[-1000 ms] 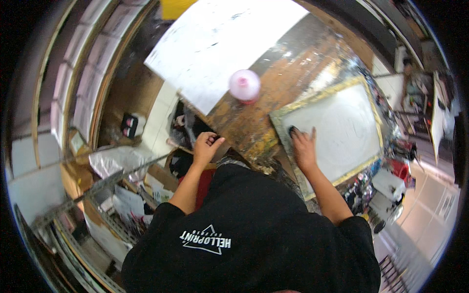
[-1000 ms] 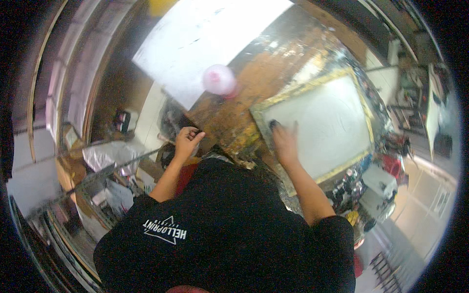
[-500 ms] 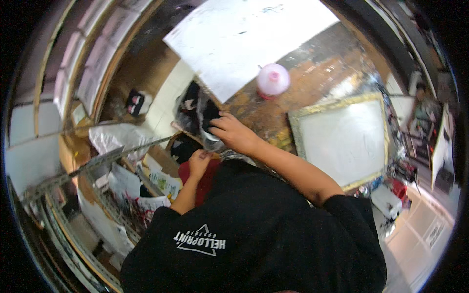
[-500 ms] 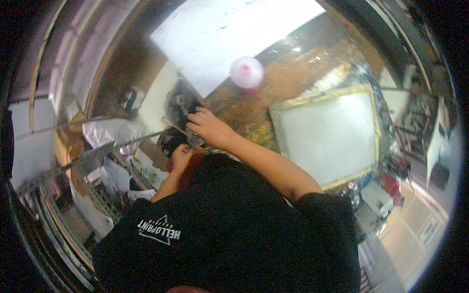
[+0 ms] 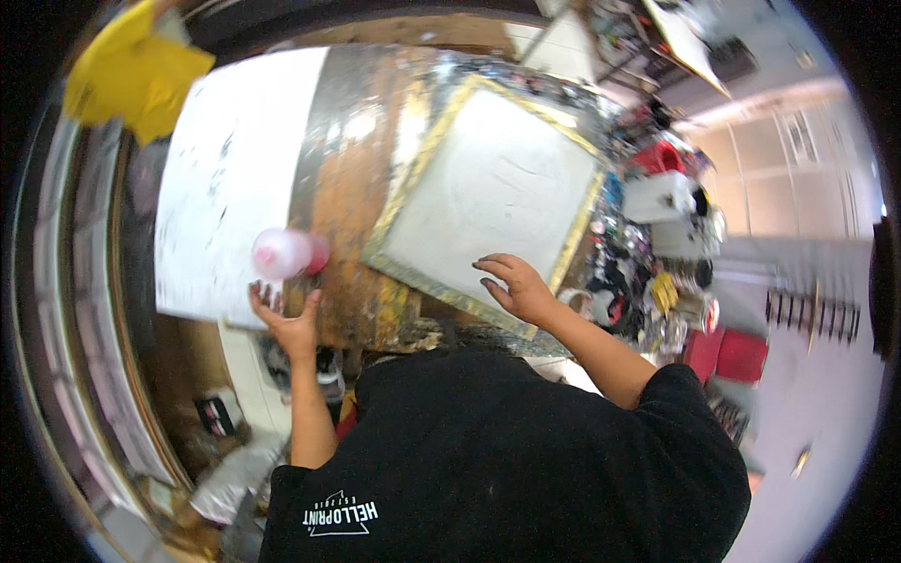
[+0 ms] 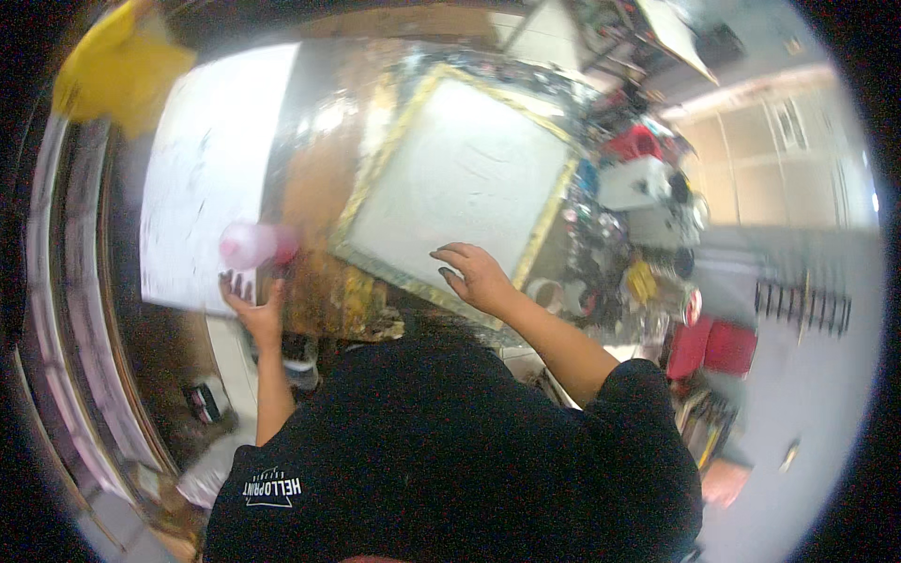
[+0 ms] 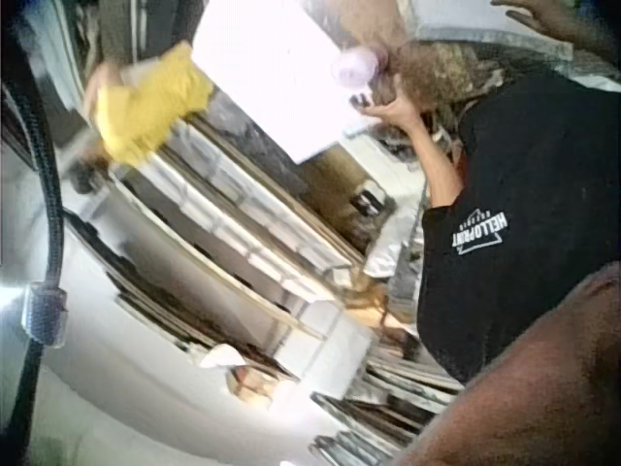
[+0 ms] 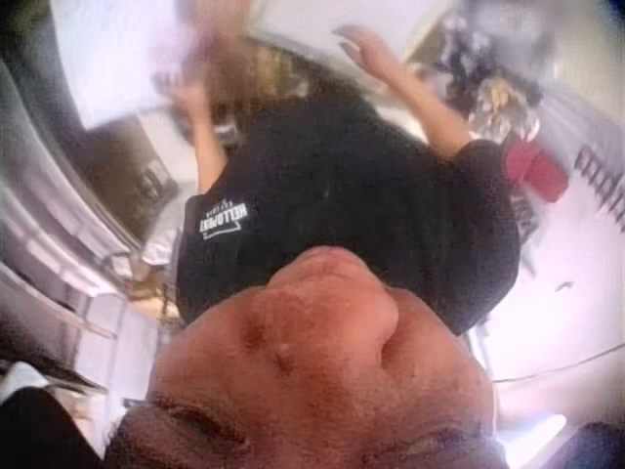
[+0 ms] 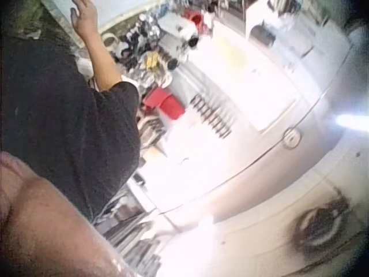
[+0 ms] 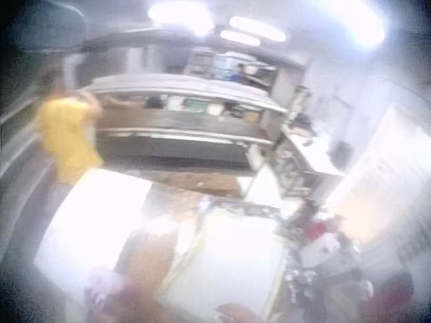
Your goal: The person wipes a screen printing frame with a cloth and liquid from a bottle, then uses a hairdryer to dry the mesh.
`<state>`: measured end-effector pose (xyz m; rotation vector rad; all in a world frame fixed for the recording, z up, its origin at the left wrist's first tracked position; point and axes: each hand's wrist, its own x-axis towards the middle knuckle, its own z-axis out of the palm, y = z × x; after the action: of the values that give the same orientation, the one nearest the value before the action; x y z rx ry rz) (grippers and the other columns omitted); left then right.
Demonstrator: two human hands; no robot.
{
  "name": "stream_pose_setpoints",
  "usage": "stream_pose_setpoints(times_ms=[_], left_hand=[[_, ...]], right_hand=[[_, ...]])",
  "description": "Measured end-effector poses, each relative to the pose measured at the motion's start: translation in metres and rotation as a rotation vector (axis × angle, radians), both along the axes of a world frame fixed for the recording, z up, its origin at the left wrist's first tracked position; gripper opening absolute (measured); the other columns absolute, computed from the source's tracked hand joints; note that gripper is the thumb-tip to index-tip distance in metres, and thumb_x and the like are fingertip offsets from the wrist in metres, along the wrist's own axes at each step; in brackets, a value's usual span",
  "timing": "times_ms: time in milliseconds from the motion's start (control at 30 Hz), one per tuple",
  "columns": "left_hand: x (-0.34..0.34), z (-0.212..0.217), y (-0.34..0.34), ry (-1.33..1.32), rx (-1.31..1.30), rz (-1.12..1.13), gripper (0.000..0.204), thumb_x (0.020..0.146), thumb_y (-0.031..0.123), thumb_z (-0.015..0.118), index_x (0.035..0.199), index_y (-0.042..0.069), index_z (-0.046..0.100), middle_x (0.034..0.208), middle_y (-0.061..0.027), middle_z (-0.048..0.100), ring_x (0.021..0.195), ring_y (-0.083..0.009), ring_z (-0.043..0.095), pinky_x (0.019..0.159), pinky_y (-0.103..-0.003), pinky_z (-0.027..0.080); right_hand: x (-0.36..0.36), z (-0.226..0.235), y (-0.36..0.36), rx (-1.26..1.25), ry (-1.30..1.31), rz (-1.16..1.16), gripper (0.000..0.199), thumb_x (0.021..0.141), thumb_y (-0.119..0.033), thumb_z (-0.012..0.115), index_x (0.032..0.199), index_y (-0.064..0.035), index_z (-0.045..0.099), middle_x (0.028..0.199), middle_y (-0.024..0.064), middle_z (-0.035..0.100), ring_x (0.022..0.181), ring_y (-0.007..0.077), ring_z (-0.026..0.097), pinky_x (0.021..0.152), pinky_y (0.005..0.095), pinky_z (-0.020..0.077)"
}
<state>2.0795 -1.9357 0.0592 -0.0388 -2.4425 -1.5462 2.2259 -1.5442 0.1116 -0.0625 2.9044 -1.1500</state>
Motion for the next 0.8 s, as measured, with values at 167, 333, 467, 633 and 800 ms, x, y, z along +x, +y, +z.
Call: stream_pose_setpoints(times_ms=[167,333,467,633,800], left_hand=[[-0.043,-0.026,0.028,0.091,0.197,-0.035,0.104,0.07,0.023,0.095,0.148,0.0,0.03,0.141,-0.0165,0.05,0.123,-0.03,0.054,0.106,-0.043,0.047],[-0.055,-0.025,0.045,0.015,-0.078,0.139,0.088,0.071,0.031,0.094,0.136,-0.006,0.047,0.129,-0.019,0.062,0.112,-0.0276,0.061,0.099,-0.041,0.051],[-0.059,-0.025,0.033,0.054,-0.116,0.186,0.087,0.07,0.031,0.095,0.135,-0.006,0.049,0.127,-0.0187,0.063,0.109,-0.0287,0.063,0.098,-0.041,0.052],[-0.043,-0.003,0.048,0.085,-0.098,0.204,0.085,0.071,0.028,0.094,0.135,-0.004,0.048,0.126,-0.018,0.064,0.108,-0.0263,0.063,0.097,-0.041,0.053],[-0.014,0.04,0.07,0.039,0.03,0.006,0.082,0.071,0.024,0.094,0.135,-0.002,0.049,0.126,-0.0154,0.064,0.107,-0.0231,0.064,0.096,-0.04,0.053]], right_hand=[[0.091,0.022,0.042,-0.049,-0.054,-0.606,0.031,0.09,-0.011,0.067,0.121,-0.0067,0.067,0.115,0.0153,0.067,0.103,0.0335,0.066,0.093,0.0419,0.0514],[0.186,-0.013,0.07,0.137,0.109,-1.016,0.028,0.088,-0.004,0.069,0.115,0.0004,0.066,0.108,0.017,0.068,0.086,0.0252,0.069,0.077,0.0355,0.0553],[0.2,0.012,0.095,0.116,-0.007,-1.206,0.034,0.085,-0.011,0.069,0.117,-0.0014,0.064,0.109,0.0185,0.066,0.1,0.0364,0.064,0.088,0.0427,0.0509],[0.213,0.008,0.156,0.304,0.07,-1.176,0.04,0.084,-0.017,0.071,0.121,-0.0042,0.064,0.114,0.0169,0.065,0.107,0.037,0.061,0.092,0.0461,0.0482],[0.154,-0.018,0.196,0.422,-0.077,-0.849,0.053,0.083,-0.03,0.075,0.129,-0.0078,0.06,0.122,0.0138,0.064,0.116,0.0327,0.06,0.098,0.0481,0.044]])
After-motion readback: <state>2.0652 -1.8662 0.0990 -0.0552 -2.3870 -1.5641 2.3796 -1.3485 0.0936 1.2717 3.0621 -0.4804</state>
